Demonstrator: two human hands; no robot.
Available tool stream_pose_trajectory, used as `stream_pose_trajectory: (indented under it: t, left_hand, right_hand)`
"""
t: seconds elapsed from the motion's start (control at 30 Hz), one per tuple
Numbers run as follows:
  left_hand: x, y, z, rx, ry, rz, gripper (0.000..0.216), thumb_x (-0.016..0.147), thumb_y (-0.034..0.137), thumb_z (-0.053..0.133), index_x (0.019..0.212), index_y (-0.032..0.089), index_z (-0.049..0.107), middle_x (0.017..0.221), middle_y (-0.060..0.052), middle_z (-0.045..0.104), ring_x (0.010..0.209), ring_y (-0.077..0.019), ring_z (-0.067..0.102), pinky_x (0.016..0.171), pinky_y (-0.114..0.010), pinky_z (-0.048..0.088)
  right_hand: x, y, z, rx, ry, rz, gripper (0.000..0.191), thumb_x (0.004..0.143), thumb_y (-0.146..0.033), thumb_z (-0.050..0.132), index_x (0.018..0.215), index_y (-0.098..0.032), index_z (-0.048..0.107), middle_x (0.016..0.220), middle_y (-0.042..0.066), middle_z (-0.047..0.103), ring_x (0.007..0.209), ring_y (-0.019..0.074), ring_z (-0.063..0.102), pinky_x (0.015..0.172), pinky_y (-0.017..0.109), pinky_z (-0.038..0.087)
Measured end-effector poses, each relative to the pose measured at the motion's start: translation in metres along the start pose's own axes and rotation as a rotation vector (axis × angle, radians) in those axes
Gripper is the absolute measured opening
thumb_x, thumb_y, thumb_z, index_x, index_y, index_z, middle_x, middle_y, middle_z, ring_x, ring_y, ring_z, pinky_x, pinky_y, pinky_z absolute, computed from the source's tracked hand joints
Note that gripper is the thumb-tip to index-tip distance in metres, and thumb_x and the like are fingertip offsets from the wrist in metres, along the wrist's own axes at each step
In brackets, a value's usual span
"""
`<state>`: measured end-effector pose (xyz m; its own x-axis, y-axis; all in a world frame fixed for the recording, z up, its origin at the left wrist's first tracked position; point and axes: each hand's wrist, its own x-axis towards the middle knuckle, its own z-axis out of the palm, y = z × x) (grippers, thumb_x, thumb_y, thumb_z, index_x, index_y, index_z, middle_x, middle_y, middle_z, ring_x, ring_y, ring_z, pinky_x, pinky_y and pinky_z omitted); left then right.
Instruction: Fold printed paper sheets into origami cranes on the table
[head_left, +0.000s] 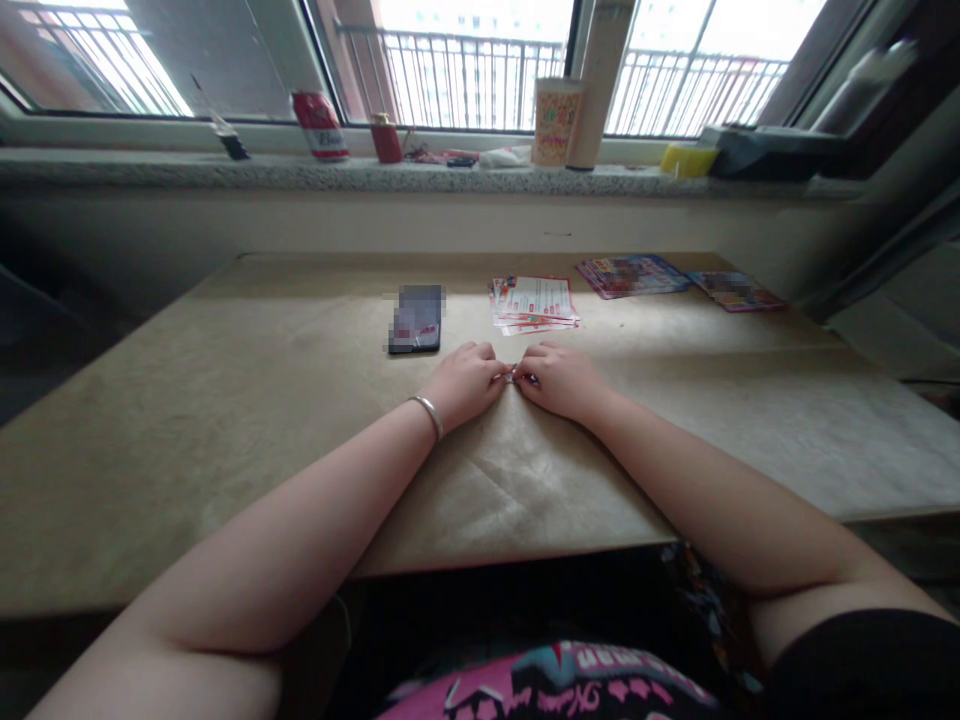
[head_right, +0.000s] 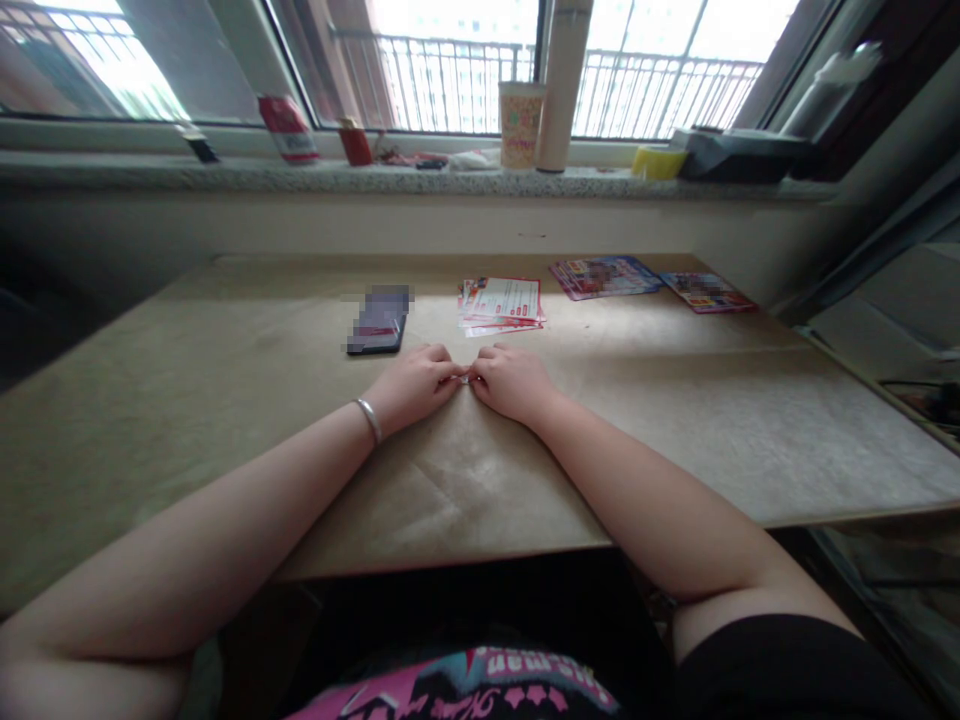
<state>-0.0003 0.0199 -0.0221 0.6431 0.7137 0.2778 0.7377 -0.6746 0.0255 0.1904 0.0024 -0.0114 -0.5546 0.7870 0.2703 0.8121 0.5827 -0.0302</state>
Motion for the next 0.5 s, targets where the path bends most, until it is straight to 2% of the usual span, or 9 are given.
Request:
stream_pose_trajectory:
  t: [0.17,0.5]
  left_hand:
    - [0.0006,-0.0036,0.0045,-0.066,0.046,0.017,0.024,0.090,0.032,0.054,0.097,0.020,0.074,0.096,-0.008,0.062,0.089,-0.0201,0.057,0.083,-0.033,0.048]
    - [0.0051,0.0002,-0.0003,0.029,-0.027,0.001,0.029,0.095,0.030,0.047,0.093,0.016,0.073,0.097,-0.009,0.065,0.090,-0.0218,0.058,0.083,-0.034,0.048]
  right_hand:
    - [-0.0003,0.0006,0.0011,0.009,-0.004,0.035,0.024,0.089,-0.028,0.050,0.093,-0.020,0.072,0.097,0.007,0.069,0.093,0.0213,0.059,0.072,0.031,0.039]
    - [0.0022,0.0014,0.0052,0.001,0.019,0.033,0.023,0.087,-0.025,0.049,0.091,-0.017,0.070,0.094,0.008,0.068,0.089,0.0213,0.060,0.073,0.031,0.040]
